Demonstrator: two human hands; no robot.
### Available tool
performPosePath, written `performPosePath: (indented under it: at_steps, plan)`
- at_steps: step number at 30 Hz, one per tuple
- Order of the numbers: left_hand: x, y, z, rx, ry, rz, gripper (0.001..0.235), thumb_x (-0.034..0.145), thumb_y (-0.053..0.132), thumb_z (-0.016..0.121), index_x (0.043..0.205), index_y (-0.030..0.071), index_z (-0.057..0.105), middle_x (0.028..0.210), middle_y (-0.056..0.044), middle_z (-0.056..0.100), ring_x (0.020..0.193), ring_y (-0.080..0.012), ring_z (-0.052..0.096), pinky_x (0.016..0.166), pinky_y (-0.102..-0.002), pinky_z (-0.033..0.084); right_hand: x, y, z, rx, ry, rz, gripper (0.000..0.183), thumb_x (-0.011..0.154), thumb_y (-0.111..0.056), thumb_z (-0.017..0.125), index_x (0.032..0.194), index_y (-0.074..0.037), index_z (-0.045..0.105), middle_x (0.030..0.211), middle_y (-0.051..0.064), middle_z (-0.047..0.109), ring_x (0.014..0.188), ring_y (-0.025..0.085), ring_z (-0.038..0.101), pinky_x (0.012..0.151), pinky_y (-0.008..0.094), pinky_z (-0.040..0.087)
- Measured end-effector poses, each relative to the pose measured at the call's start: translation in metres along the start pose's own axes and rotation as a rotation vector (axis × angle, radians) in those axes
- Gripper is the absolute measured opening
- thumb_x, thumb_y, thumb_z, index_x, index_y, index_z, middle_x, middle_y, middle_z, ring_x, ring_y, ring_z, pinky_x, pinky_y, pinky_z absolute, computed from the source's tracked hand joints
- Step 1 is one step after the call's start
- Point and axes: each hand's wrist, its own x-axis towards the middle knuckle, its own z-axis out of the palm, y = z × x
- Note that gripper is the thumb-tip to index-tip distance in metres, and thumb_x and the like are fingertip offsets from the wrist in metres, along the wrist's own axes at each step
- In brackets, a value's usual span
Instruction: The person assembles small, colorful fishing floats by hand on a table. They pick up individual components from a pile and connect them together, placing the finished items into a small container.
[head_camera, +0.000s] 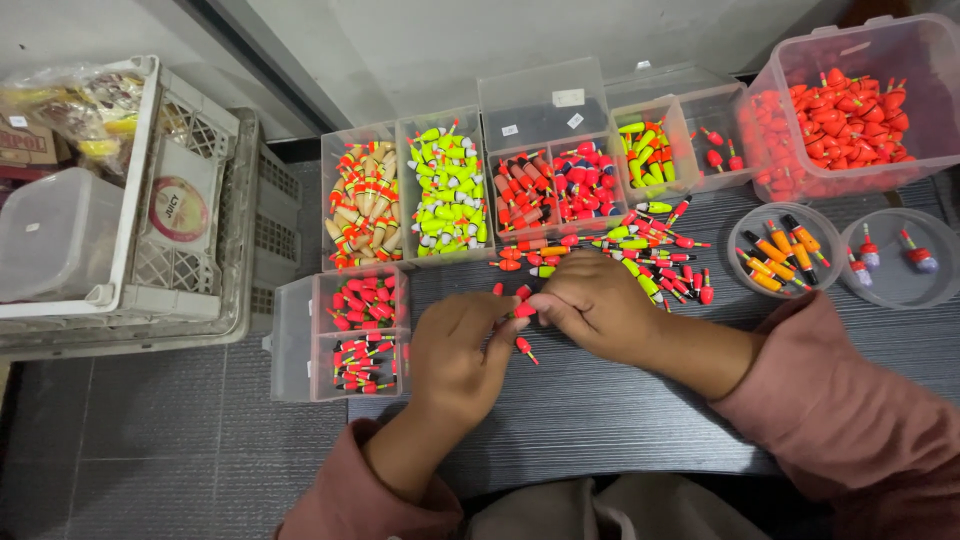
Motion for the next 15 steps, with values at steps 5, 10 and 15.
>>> performPosePath:
  at_steps: [5, 10, 15]
  plan:
    - [-0.006, -0.006, -0.010, 0.072, -0.082, -0.034, 0.010, 0.090, 0.012, 0.072, 0.098, 0.006, 0.073, 0.079, -0.012, 0.069, 0.070, -0.0315, 0.069, 0.064, -0.038, 0.055, -0.006, 0.009, 0.003, -0.108, -0.040, 0.023, 0.037, 0.104, -0.030, 0.053, 0.072, -0.015, 0.064, 0.062, 0.005, 0.063, 0.064, 0.032, 0.066, 0.068, 0.045, 0.052]
    - [-0.004, -0.012, -0.074, 0.353, -0.296, -0.569, 0.035, 0.095, 0.032, 0.048, 0.102, 0.034, 0.082, 0.088, 0.003, 0.078, 0.078, -0.0240, 0.067, 0.068, -0.043, 0.044, 0.004, 0.001, -0.007, -0.338, -0.208, 0.092, 0.022, 0.099, -0.035, 0.054, 0.097, -0.018, 0.068, 0.079, -0.001, 0.063, 0.078, 0.025, 0.057, 0.079, 0.042, 0.039]
    - [-0.032, -0.038, -0.094, 0.816, -0.090, -0.517, 0.024, 0.084, 0.027, 0.067, 0.106, 0.021, 0.074, 0.102, -0.005, 0.072, 0.091, -0.0365, 0.062, 0.073, -0.051, 0.045, 0.001, 0.007, 0.000, -0.673, -0.270, -0.018, 0.024, 0.080, -0.037, 0.065, 0.097, -0.020, 0.068, 0.091, -0.001, 0.062, 0.094, 0.029, 0.055, 0.093, 0.048, 0.039]
